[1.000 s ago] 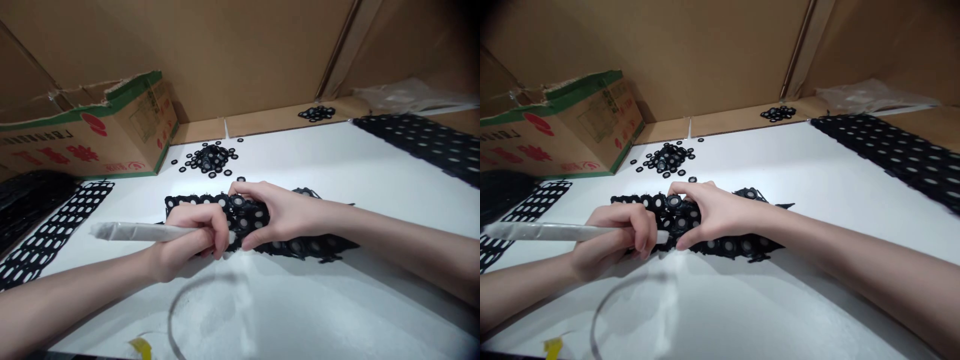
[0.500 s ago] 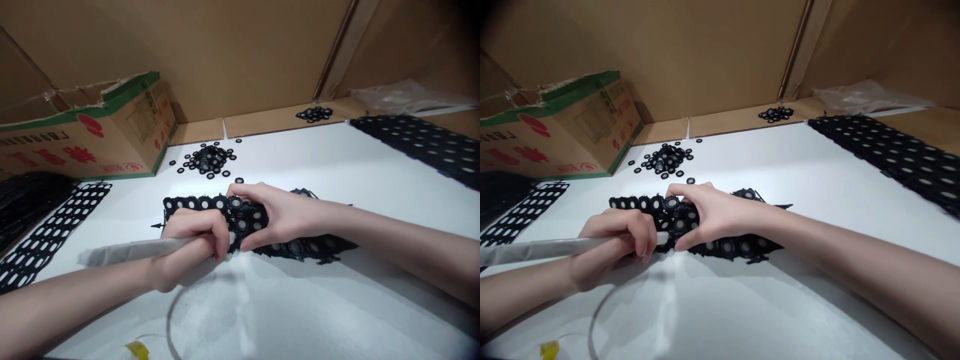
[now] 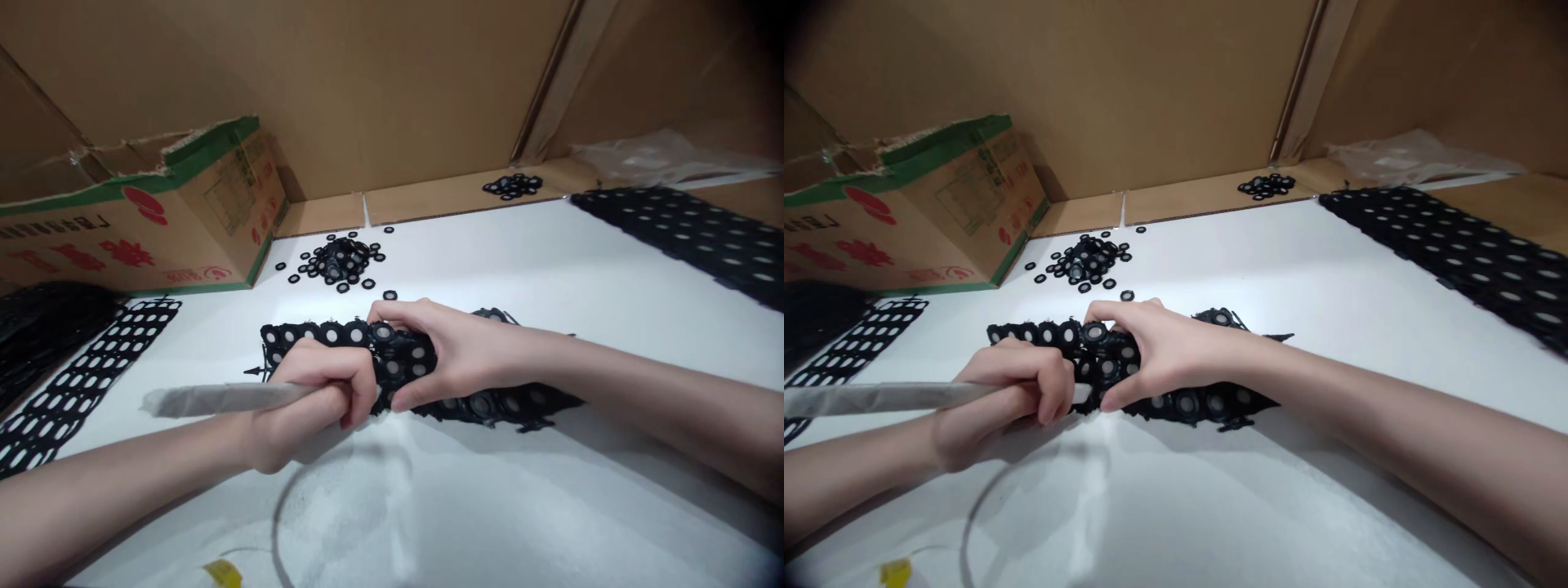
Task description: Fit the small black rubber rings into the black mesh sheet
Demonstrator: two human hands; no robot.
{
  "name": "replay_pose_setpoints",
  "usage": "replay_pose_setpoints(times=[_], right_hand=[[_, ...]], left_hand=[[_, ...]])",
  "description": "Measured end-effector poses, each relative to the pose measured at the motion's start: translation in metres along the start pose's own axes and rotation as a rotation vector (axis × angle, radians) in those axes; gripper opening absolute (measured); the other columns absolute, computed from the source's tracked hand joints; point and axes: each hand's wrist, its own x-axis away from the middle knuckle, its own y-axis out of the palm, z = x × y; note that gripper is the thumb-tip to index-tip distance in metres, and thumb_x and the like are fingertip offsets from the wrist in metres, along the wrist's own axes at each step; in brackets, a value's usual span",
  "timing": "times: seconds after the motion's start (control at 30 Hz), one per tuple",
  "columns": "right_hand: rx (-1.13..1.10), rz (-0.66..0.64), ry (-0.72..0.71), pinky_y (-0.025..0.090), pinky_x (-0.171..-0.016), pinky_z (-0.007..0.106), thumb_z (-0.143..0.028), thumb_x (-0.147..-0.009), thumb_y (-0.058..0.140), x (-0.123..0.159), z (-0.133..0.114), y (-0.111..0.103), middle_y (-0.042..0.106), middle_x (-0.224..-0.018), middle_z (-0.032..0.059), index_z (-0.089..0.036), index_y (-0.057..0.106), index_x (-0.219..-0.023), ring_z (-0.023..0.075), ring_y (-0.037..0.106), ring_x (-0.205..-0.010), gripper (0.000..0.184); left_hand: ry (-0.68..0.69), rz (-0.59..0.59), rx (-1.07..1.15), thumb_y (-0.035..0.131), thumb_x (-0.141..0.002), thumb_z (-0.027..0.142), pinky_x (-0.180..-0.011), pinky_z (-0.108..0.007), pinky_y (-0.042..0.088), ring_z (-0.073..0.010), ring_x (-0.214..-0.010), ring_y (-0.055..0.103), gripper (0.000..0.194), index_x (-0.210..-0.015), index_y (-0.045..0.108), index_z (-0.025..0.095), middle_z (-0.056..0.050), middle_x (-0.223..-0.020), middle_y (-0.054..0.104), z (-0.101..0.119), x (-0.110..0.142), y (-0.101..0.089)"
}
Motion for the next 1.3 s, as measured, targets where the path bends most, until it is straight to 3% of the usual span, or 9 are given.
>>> replay_pose_setpoints(times=[0.23,0.5,1.03,1.3], right_hand=[[0.004,0.009,0.011,0.041,-0.078,0.034,-0.042,-0.062,0.078,-0.0002,-0.0003,0.0001,0.058,-0.1,0.0032,-0.022,0.051,-0.096,0.0248,0.05,-0.098,0.047],[0.026,0.019,0.038,0.042,-0.08,0.035,-0.044,-0.059,0.08,-0.0004,-0.0012,-0.002,0.058,-0.107,0.0054,-0.02,0.053,-0.104,0.026,0.053,-0.098,0.057],[0.103,-0.01,-0.019,0.044,-0.075,0.031,-0.038,-0.061,0.079,-0.0007,-0.005,-0.0056,0.061,-0.1,0.0037,-0.018,0.054,-0.106,0.0221,0.057,-0.091,0.055],[0.101,-0.032,0.0,0.045,-0.084,0.033,-0.039,-0.06,0.08,-0.001,-0.0039,-0.0075,0.06,-0.118,0.0082,-0.017,0.054,-0.117,0.0262,0.056,-0.103,0.067]], left_hand=[[-0.029,-0.106,0.062,0.041,-0.071,0.006,-0.048,-0.023,0.031,-0.0095,-0.05,0.044,0.019,-0.055,0.047,0.015,0.0,-0.053,0.049,-0.0015,-0.0029,-0.0006],[-0.138,0.035,0.282,0.043,-0.07,0.007,-0.043,-0.022,0.026,-0.0083,-0.046,0.039,0.017,-0.057,0.051,0.014,0.001,-0.048,0.046,-0.0029,-0.0003,0.0013],[-0.162,-0.065,0.23,0.042,-0.069,0.006,-0.046,-0.022,0.028,-0.0084,-0.048,0.041,0.018,-0.053,0.047,0.014,0.0,-0.049,0.046,-0.0012,-0.0055,-0.0036],[-0.178,-0.002,0.352,0.045,-0.065,0.005,-0.043,-0.022,0.029,-0.0083,-0.045,0.041,0.015,-0.055,0.052,0.013,0.0,-0.048,0.051,-0.002,-0.0041,-0.0002]])
